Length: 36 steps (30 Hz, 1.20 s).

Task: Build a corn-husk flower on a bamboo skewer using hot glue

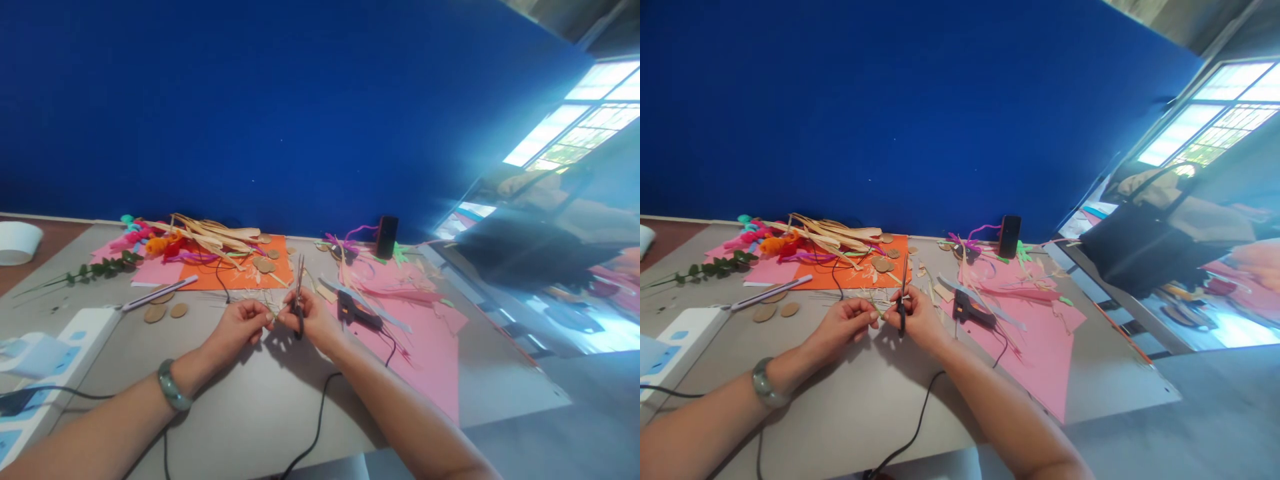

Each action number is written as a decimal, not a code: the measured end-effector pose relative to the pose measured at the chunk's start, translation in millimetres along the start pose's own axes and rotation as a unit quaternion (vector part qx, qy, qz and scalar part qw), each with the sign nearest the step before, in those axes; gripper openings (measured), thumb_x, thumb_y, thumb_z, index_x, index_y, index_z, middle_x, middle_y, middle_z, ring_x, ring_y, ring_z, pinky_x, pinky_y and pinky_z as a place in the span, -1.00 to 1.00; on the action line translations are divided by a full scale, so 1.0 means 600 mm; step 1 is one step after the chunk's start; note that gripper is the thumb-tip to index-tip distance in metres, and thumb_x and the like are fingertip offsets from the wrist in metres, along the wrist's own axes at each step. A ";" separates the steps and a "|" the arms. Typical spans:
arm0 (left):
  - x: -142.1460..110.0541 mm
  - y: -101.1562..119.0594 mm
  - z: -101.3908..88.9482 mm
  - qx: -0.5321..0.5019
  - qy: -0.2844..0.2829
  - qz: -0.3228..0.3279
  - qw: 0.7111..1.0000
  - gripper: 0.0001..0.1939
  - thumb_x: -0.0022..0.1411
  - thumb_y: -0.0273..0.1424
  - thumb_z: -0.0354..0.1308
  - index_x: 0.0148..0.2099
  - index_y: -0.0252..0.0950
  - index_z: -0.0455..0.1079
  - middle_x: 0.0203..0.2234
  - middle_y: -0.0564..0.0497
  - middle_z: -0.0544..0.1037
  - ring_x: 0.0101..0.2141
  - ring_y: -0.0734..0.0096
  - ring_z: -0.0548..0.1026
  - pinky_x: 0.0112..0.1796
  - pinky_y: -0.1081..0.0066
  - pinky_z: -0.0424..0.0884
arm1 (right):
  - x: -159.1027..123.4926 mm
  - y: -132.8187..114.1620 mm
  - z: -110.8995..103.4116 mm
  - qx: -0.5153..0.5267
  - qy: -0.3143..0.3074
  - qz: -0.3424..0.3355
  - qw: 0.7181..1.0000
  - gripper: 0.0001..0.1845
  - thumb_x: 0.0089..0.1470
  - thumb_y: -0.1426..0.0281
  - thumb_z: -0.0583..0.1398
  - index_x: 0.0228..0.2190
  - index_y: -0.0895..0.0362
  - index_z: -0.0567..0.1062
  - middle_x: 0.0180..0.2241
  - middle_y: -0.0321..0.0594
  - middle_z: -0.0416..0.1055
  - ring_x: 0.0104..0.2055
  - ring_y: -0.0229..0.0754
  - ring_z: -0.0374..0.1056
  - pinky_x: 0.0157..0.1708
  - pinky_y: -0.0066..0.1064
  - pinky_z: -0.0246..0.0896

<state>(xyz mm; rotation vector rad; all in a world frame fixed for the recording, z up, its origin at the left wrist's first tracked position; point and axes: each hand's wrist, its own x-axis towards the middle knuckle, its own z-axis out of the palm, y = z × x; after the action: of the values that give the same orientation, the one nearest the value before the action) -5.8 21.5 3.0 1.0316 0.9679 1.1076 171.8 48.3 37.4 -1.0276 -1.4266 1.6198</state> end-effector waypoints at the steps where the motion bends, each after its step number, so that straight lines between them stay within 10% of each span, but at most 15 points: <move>1: 0.000 0.000 0.000 0.002 0.000 -0.002 1.000 -0.73 0.02 -0.26 0.29 -0.44 -0.36 0.37 -0.59 0.04 0.51 -0.73 0.69 0.21 -0.68 0.59 0.07 | 0.000 0.000 0.000 0.001 0.000 0.000 1.000 -0.55 -0.28 0.39 0.42 -0.35 0.13 0.33 -0.55 -0.39 0.43 -0.58 -0.38 0.24 -0.56 -0.55 0.10; 36: -0.005 0.019 0.014 0.038 -0.013 -0.027 0.999 -0.80 0.00 -0.32 0.22 -0.46 -0.36 0.34 -0.61 0.04 0.50 -0.75 0.68 0.24 -0.74 0.62 0.08 | -0.008 -0.004 0.007 -0.064 0.012 -0.013 0.998 -0.52 -0.29 0.42 0.41 -0.32 0.13 0.31 -0.54 -0.35 0.46 -0.59 -0.37 0.27 -0.59 -0.56 0.09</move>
<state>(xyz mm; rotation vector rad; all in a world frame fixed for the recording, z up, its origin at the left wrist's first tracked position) -0.9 18.5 16.5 1.0716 1.0180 1.0177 170.3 42.4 40.3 -1.0913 -1.5376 1.5086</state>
